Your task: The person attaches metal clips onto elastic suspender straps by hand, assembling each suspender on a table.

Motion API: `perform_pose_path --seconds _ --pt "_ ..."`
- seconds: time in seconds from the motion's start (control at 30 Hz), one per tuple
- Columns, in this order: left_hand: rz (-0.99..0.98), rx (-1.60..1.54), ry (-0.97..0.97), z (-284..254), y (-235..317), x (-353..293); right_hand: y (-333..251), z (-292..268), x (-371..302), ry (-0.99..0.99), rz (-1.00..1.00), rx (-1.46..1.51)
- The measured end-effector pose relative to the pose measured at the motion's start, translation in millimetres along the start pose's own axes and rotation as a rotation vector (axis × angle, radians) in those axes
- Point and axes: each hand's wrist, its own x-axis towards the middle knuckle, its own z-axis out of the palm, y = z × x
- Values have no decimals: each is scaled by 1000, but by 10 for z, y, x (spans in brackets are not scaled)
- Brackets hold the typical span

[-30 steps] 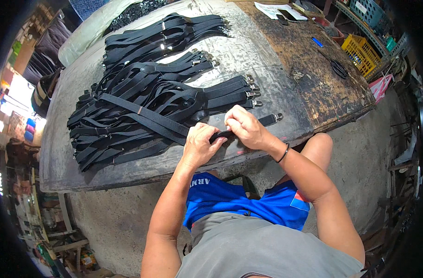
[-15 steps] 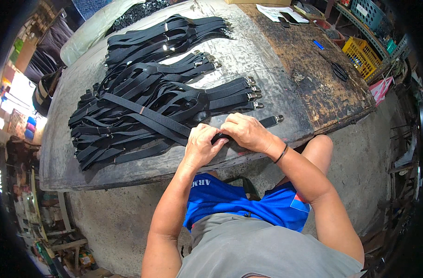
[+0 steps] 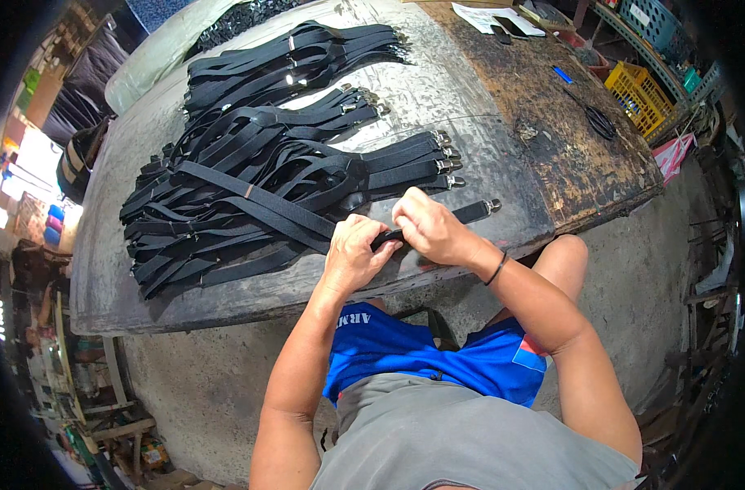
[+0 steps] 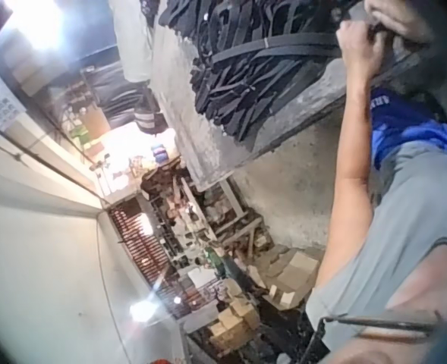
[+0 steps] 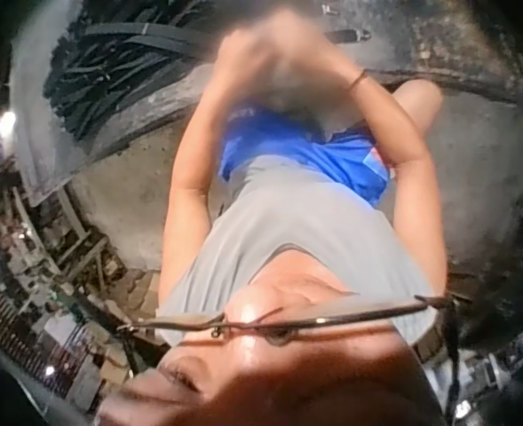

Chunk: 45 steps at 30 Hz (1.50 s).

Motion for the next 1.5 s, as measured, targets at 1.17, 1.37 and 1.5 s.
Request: perform_pose_path --seconds 1.17,1.37,1.5 --pt "-2 8 15 16 -13 -17 -8 -98 4 -31 -31 -85" --pt "12 1 11 22 -7 -9 6 -47 21 -73 -86 -154" --pt "7 5 -7 -4 2 -13 -18 -34 39 -99 -100 -205"
